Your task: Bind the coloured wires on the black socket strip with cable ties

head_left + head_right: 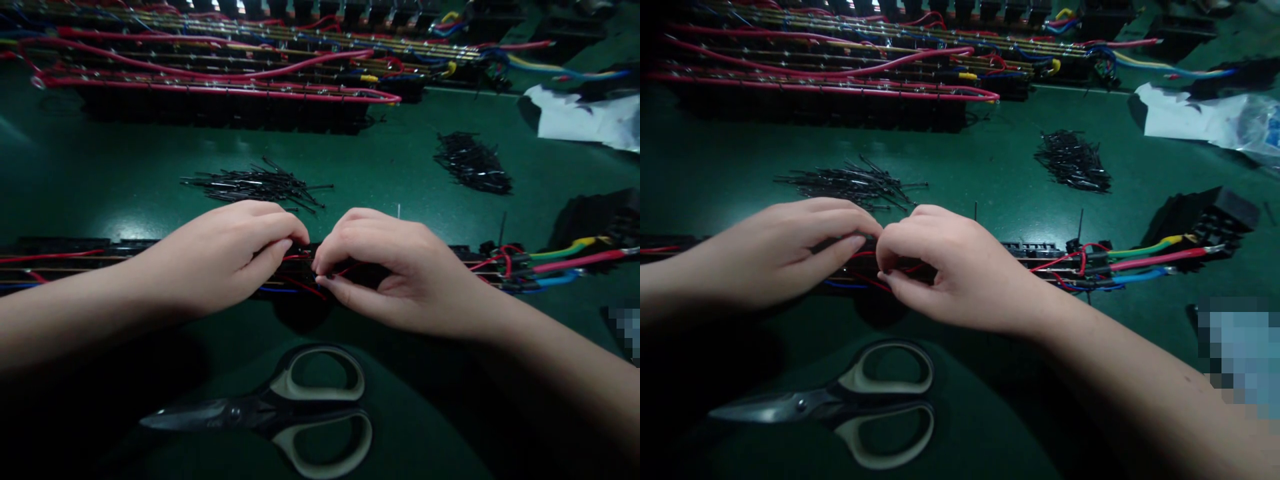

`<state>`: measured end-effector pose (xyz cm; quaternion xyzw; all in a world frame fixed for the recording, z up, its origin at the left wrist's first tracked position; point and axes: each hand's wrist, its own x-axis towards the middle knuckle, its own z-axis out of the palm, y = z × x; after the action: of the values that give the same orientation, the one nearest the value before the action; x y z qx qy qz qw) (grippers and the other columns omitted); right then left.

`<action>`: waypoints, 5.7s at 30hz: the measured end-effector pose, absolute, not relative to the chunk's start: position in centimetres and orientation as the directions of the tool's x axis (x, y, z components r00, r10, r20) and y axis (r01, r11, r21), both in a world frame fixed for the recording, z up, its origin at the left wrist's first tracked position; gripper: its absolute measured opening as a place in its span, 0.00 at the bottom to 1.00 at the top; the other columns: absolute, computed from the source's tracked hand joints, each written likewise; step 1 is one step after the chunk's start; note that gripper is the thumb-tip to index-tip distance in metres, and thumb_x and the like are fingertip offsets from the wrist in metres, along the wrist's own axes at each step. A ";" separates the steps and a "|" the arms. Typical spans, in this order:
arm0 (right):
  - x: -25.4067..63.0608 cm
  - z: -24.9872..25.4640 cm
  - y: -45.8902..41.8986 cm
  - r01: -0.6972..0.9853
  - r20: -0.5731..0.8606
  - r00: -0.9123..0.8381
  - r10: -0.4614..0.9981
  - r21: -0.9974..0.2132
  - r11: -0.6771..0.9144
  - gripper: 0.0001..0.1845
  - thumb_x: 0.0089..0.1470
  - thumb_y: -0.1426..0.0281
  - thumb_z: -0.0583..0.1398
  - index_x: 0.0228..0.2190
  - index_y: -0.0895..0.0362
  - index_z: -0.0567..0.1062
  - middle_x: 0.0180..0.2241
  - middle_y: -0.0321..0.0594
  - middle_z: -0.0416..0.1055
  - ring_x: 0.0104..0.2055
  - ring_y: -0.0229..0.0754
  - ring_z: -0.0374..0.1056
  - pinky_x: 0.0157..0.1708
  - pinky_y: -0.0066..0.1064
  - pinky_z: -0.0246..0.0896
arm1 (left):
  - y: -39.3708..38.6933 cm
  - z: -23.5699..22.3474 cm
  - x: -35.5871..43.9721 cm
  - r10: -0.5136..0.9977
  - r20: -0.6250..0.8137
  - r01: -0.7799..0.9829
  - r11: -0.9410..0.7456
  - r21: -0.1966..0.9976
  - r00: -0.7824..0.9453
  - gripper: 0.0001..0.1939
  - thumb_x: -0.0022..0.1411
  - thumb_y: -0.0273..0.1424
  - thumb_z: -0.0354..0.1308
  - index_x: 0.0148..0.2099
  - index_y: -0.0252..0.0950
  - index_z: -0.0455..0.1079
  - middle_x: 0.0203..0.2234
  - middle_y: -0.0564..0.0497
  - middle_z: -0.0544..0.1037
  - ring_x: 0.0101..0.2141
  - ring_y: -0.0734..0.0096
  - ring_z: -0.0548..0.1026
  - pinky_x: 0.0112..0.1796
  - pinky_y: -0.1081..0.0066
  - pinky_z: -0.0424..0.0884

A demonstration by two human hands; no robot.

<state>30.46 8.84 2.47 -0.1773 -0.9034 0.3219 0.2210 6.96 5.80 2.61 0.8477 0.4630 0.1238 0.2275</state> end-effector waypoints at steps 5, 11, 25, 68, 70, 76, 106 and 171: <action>30.4 2.5 8.9 0.170 0.301 -0.834 0.462 -0.657 0.734 0.09 0.58 0.82 0.60 0.32 0.58 0.78 0.33 0.40 0.77 0.38 0.40 0.71 0.41 0.31 0.63 | 5.8 2.7 6.9 0.847 0.053 0.715 -0.478 0.510 0.529 0.16 0.68 0.30 0.47 0.45 0.39 0.77 0.38 0.52 0.82 0.40 0.66 0.78 0.43 0.69 0.72; 30.3 2.3 9.0 0.166 0.339 -0.825 0.452 -0.620 0.767 0.08 0.58 0.82 0.62 0.31 0.61 0.80 0.33 0.42 0.76 0.37 0.39 0.70 0.38 0.30 0.62 | 5.6 2.8 6.7 0.871 0.077 0.730 -0.452 0.514 0.485 0.14 0.66 0.28 0.51 0.46 0.39 0.77 0.38 0.53 0.81 0.38 0.69 0.77 0.44 0.71 0.72; 30.4 2.1 8.9 0.197 0.320 -0.831 0.456 -0.596 0.778 0.09 0.59 0.81 0.61 0.31 0.57 0.77 0.34 0.42 0.76 0.38 0.41 0.69 0.39 0.32 0.62 | 4.7 3.3 7.1 0.886 0.193 0.738 -0.459 0.495 0.421 0.09 0.65 0.27 0.54 0.41 0.39 0.77 0.35 0.55 0.81 0.35 0.71 0.78 0.40 0.74 0.73; 30.3 2.4 9.0 0.170 0.323 -0.814 0.483 -0.662 0.729 0.06 0.60 0.80 0.63 0.35 0.61 0.81 0.34 0.41 0.79 0.40 0.39 0.73 0.44 0.30 0.65 | 4.9 3.1 7.1 0.944 0.030 0.612 -0.236 0.754 0.328 0.06 0.63 0.31 0.62 0.39 0.41 0.81 0.35 0.56 0.85 0.35 0.72 0.82 0.36 0.77 0.77; 30.3 2.5 9.0 0.163 0.333 -0.813 0.477 -0.657 0.736 0.05 0.60 0.79 0.63 0.35 0.63 0.81 0.33 0.41 0.79 0.39 0.39 0.72 0.43 0.29 0.65 | 4.8 2.9 7.0 0.929 0.069 0.615 -0.295 0.731 0.363 0.06 0.63 0.30 0.62 0.39 0.41 0.81 0.35 0.58 0.85 0.36 0.75 0.82 0.38 0.79 0.75; 30.5 2.3 9.0 0.163 0.334 -0.812 0.479 -0.658 0.735 0.05 0.60 0.79 0.63 0.35 0.63 0.81 0.33 0.41 0.78 0.38 0.38 0.72 0.41 0.28 0.64 | 4.7 2.7 7.1 0.860 0.183 0.599 -0.470 0.648 0.476 0.08 0.65 0.26 0.59 0.40 0.39 0.80 0.35 0.58 0.84 0.37 0.78 0.81 0.40 0.81 0.72; 30.3 2.2 8.9 0.210 0.316 -0.806 0.500 -0.637 0.741 0.05 0.59 0.79 0.63 0.32 0.61 0.79 0.32 0.40 0.76 0.37 0.39 0.70 0.39 0.29 0.62 | 4.8 2.6 7.2 0.766 0.270 0.564 -0.621 0.544 0.583 0.09 0.66 0.21 0.57 0.39 0.36 0.77 0.33 0.56 0.81 0.35 0.79 0.79 0.38 0.81 0.70; 30.3 2.3 8.8 0.256 0.271 -0.808 0.522 -0.637 0.727 0.06 0.58 0.78 0.61 0.32 0.57 0.77 0.33 0.39 0.75 0.38 0.40 0.70 0.39 0.31 0.62 | 4.8 2.8 7.5 0.731 0.269 0.574 -0.667 0.474 0.627 0.10 0.68 0.23 0.53 0.40 0.37 0.76 0.33 0.53 0.80 0.35 0.75 0.78 0.38 0.77 0.71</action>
<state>30.29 8.78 2.31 -0.2157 -0.9024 0.2998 0.2220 7.46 4.76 2.76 0.8850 0.3687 0.2247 0.1743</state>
